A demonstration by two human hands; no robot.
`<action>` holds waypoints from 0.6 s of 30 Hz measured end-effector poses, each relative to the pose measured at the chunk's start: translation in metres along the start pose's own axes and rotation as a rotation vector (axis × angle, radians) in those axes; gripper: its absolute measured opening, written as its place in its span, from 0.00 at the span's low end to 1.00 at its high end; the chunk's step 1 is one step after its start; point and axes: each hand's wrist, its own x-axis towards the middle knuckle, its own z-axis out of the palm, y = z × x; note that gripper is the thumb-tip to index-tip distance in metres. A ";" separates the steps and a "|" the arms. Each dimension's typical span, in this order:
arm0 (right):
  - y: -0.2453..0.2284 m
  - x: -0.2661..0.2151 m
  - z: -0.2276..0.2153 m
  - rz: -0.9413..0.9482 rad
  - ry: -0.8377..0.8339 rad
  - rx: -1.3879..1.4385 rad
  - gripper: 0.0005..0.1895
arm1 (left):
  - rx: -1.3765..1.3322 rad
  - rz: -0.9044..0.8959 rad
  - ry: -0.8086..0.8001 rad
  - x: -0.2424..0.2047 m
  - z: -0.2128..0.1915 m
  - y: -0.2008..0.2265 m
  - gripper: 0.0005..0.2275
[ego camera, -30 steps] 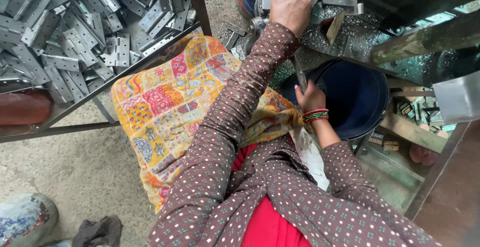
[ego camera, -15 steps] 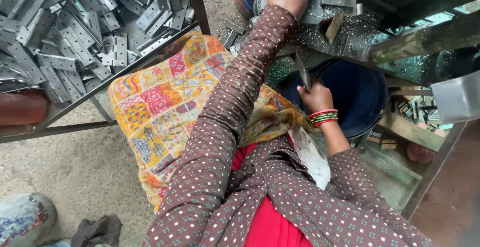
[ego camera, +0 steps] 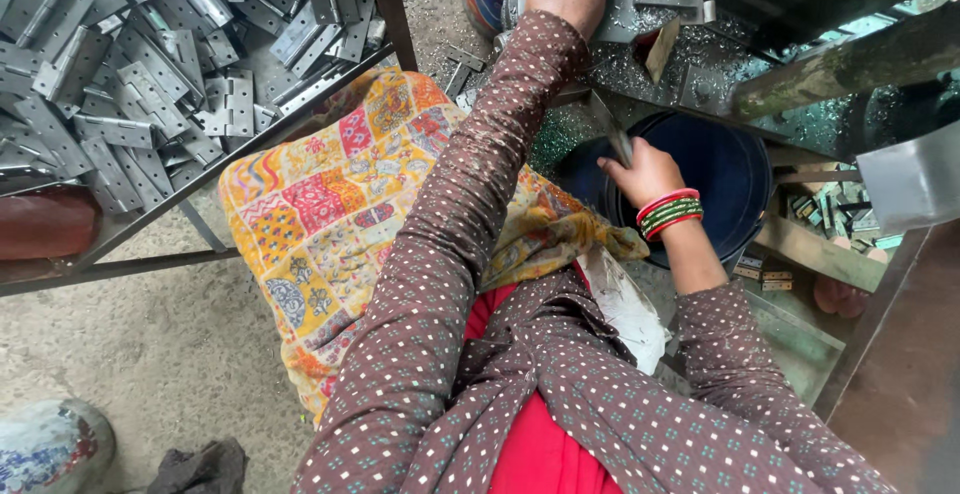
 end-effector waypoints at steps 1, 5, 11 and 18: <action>0.003 -0.001 0.008 0.016 0.009 0.026 0.27 | -0.034 0.000 0.016 -0.002 0.003 0.001 0.05; 0.008 -0.002 0.059 -0.003 0.161 0.054 0.22 | -0.059 -0.019 -0.041 0.006 0.010 0.003 0.05; 0.016 -0.004 0.077 -0.074 0.211 0.132 0.20 | 0.000 0.029 0.005 -0.002 -0.024 0.001 0.05; 0.010 -0.007 0.016 0.012 -0.017 0.001 0.27 | -0.123 0.030 -0.079 0.005 -0.015 -0.003 0.06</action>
